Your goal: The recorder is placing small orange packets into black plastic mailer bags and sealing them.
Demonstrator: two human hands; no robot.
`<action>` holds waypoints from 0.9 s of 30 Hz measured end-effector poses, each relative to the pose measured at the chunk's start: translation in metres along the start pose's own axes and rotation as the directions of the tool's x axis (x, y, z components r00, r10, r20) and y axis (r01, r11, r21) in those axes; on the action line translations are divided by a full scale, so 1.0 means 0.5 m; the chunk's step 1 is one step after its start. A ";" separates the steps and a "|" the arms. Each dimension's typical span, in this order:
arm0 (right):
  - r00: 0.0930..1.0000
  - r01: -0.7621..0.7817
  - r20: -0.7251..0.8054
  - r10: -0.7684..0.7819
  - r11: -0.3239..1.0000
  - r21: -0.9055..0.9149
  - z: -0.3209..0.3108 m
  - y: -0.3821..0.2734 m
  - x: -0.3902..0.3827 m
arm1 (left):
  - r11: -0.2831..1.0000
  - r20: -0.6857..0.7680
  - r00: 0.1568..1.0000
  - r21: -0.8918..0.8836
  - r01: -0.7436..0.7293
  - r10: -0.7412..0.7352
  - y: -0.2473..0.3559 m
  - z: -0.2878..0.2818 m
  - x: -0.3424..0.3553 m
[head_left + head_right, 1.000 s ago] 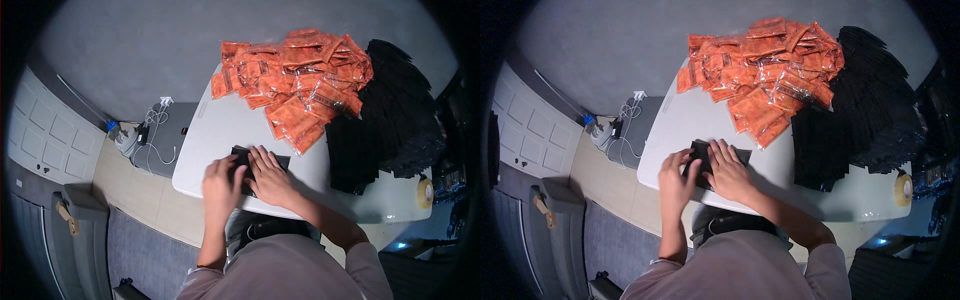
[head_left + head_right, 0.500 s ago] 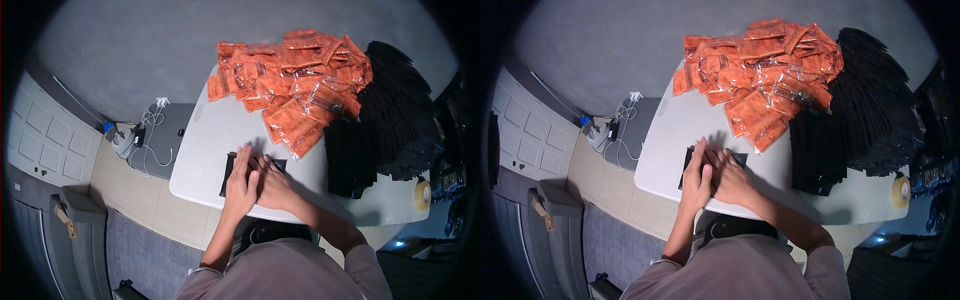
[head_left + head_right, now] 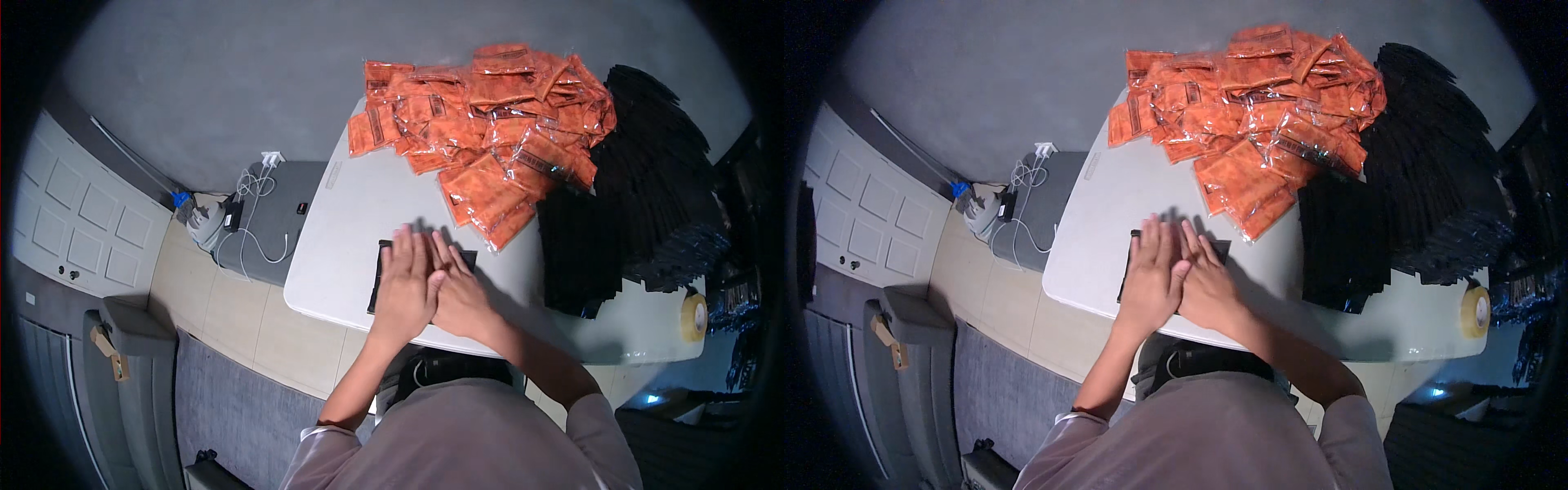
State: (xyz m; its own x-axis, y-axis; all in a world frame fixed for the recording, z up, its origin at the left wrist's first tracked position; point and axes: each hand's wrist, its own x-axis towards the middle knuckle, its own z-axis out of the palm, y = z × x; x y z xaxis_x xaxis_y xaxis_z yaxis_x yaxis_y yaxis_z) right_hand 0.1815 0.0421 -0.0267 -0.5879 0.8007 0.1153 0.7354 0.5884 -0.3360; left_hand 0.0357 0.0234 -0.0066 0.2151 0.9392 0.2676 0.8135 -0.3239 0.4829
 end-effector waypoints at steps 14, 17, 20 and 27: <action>0.997 -0.055 -0.060 0.056 0.998 0.018 0.011 -0.011 -0.021 | 1.000 0.145 0.989 -0.008 -0.017 0.018 -0.019 0.018 0.016; 0.994 -0.069 -0.082 0.071 0.997 0.026 0.016 -0.010 -0.023 | 0.999 0.153 0.988 0.036 -0.031 0.025 -0.033 0.013 0.017; 0.993 -0.063 -0.097 0.068 0.997 0.052 0.005 -0.016 -0.016 | 0.976 0.092 0.993 -0.194 0.096 -0.080 -0.048 0.009 0.021; 0.954 -0.205 -0.188 0.235 0.964 0.167 -0.041 -0.029 0.086 | 0.759 -0.353 0.913 -0.647 -0.080 -0.205 -0.047 0.003 0.009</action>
State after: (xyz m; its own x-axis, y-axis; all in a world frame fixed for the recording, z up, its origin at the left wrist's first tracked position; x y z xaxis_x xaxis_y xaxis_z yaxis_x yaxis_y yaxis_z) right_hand 0.1526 0.0704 0.0025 -0.3246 0.9230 0.2065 0.7734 0.3847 -0.5039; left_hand 0.0184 0.0356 -0.0180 -0.1607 0.8835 0.4399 0.2506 -0.3946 0.8840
